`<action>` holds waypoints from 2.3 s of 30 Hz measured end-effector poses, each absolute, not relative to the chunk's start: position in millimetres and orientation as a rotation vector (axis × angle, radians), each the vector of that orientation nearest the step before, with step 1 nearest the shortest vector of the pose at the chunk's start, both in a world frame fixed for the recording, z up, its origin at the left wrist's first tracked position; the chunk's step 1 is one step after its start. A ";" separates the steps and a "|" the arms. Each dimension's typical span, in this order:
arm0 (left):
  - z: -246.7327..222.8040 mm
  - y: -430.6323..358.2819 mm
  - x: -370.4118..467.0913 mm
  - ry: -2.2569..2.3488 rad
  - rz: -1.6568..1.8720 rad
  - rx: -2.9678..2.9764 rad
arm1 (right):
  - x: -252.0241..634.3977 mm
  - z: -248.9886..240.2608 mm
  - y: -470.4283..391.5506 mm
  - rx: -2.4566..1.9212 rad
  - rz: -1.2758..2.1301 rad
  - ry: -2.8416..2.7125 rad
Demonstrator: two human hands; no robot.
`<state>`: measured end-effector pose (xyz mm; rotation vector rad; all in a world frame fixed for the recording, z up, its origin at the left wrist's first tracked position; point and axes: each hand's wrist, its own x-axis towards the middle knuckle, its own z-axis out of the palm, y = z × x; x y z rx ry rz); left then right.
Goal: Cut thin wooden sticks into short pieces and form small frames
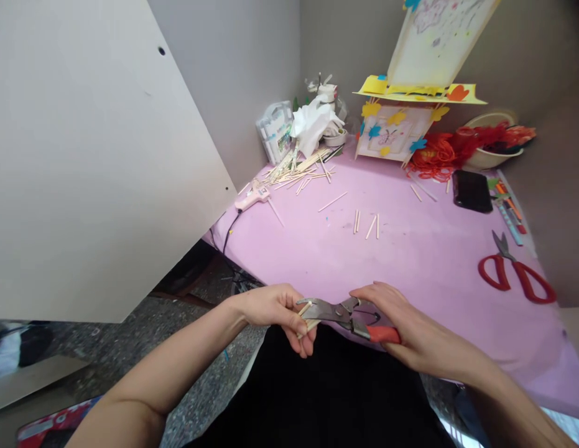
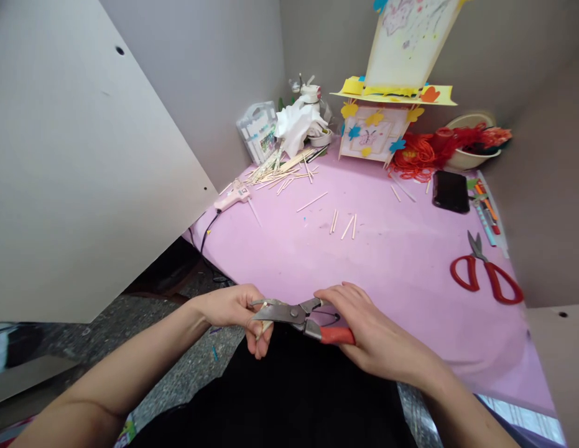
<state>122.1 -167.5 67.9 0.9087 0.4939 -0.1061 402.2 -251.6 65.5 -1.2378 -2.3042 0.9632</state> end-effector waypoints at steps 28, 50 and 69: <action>20.1 -202.1 85.6 0.447 0.067 0.740 | 360.9 63.8 -251.6 -1.350 0.936 -2.506; 5.9 -202.7 83.5 0.693 0.433 0.705 | 368.4 62.3 -235.0 -1.581 0.567 -2.000; 28.8 -117.9 280.0 0.584 0.692 1.052 | 512.6 16.1 -145.4 -2.608 -0.049 -1.138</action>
